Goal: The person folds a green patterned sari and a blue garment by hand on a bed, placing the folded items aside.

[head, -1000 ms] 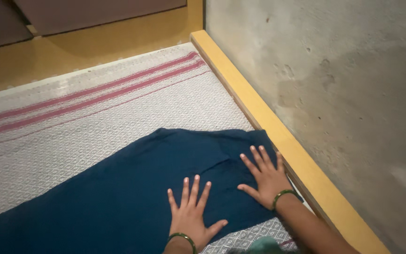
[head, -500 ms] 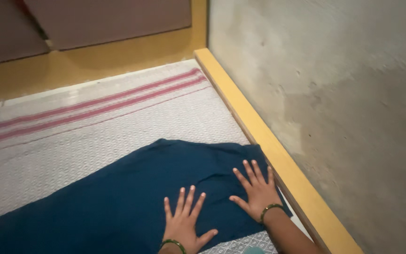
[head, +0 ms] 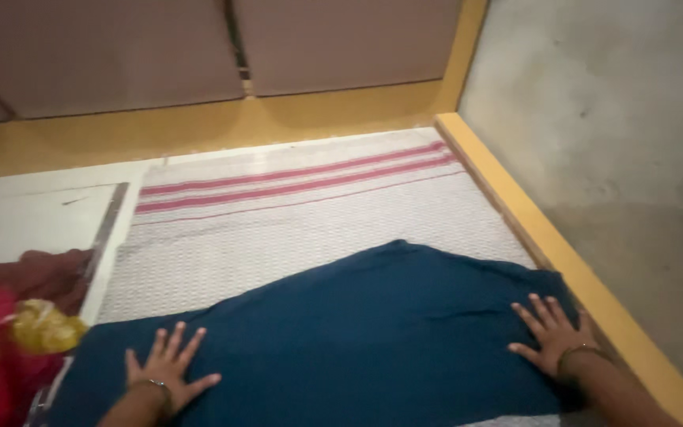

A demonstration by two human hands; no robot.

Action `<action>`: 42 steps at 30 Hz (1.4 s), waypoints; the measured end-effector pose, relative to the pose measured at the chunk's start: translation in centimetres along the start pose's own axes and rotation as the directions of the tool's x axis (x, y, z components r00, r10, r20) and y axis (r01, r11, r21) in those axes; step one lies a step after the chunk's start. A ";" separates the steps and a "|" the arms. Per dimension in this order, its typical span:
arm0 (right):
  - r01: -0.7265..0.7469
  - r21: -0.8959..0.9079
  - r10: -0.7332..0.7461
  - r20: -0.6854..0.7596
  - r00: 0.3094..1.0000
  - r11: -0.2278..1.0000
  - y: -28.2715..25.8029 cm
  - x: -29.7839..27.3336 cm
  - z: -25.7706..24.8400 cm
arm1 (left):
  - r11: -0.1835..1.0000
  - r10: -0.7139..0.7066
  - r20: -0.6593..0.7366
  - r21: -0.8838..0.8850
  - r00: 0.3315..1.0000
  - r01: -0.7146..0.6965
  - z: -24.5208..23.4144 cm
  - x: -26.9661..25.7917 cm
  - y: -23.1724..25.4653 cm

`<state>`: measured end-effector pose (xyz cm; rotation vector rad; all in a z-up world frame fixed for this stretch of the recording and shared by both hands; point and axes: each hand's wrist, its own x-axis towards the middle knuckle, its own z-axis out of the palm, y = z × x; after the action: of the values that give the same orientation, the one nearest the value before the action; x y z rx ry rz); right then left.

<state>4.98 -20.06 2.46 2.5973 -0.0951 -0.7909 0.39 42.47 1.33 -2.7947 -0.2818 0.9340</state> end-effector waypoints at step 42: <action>0.684 0.243 -0.592 -0.359 0.722 0.688 -50.4 -16.0 -13.5 | 0.334 -0.594 0.038 -0.897 0.804 0.290 17.0 9.3 -21.9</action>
<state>-3.81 33.68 0.00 3.0903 0.8950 -0.6863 -5.32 67.65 -12.38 -3.2414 -1.8954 0.1512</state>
